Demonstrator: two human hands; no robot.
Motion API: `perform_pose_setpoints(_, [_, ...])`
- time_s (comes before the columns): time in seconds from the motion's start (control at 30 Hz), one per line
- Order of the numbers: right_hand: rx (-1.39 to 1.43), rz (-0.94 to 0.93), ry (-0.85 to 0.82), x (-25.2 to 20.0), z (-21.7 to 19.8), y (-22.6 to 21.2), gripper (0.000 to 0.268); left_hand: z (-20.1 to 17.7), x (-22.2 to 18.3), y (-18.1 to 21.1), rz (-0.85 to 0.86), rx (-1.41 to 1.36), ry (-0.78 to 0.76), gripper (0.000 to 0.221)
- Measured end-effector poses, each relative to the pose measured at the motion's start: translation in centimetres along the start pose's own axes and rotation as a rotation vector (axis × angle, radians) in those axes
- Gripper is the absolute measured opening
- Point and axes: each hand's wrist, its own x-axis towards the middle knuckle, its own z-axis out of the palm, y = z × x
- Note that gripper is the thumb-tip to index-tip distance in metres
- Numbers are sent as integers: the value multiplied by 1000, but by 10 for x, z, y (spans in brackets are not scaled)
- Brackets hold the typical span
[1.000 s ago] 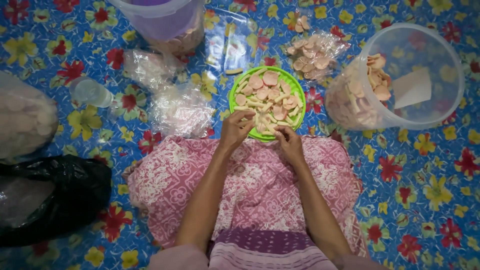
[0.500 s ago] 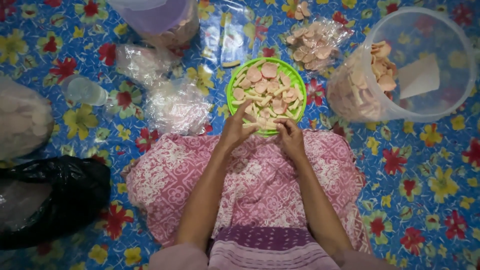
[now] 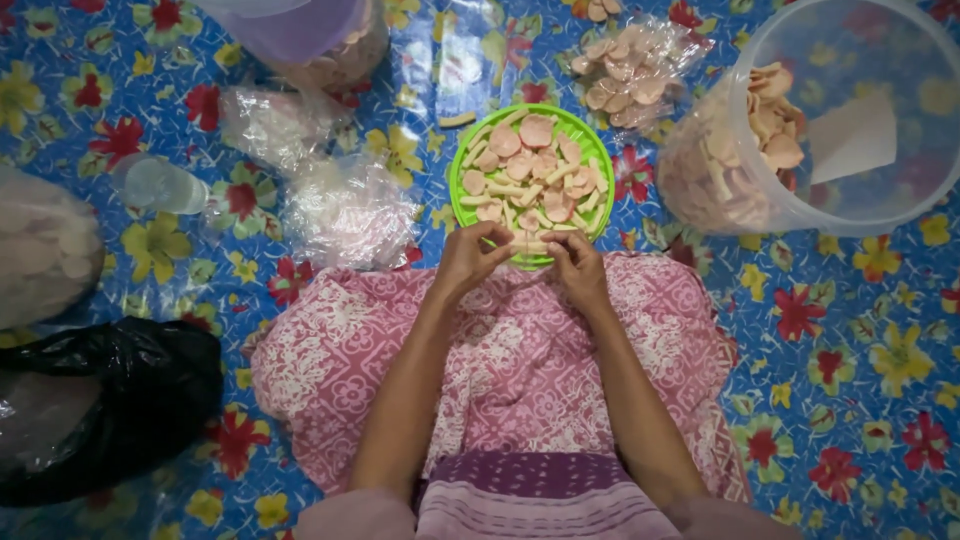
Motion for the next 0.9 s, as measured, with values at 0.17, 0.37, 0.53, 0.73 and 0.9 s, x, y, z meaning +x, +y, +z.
perform_pose_setpoints(0.17, [141, 106, 7, -3, 4, 0, 23, 5, 0, -2, 3, 68, -46, 19])
perform_pose_setpoints(0.37, [139, 83, -47, -3, 5, -5, 20, 9, 3, -8, 5, 21, -38, 22])
perform_pose_setpoints(0.53, [80, 109, -154, -6, 6, -16, 44, 11, -1, 2, 3, -34, -47, 23])
perform_pose_setpoints(0.73, [156, 270, -175, -13, 7, -50, 38, 9, -2, 7, 24, -10, -58, 21])
perform_pose_setpoints(0.9, [148, 232, -210, -13, 8, -42, 37, 10, -3, 0, 39, 15, -42, 12])
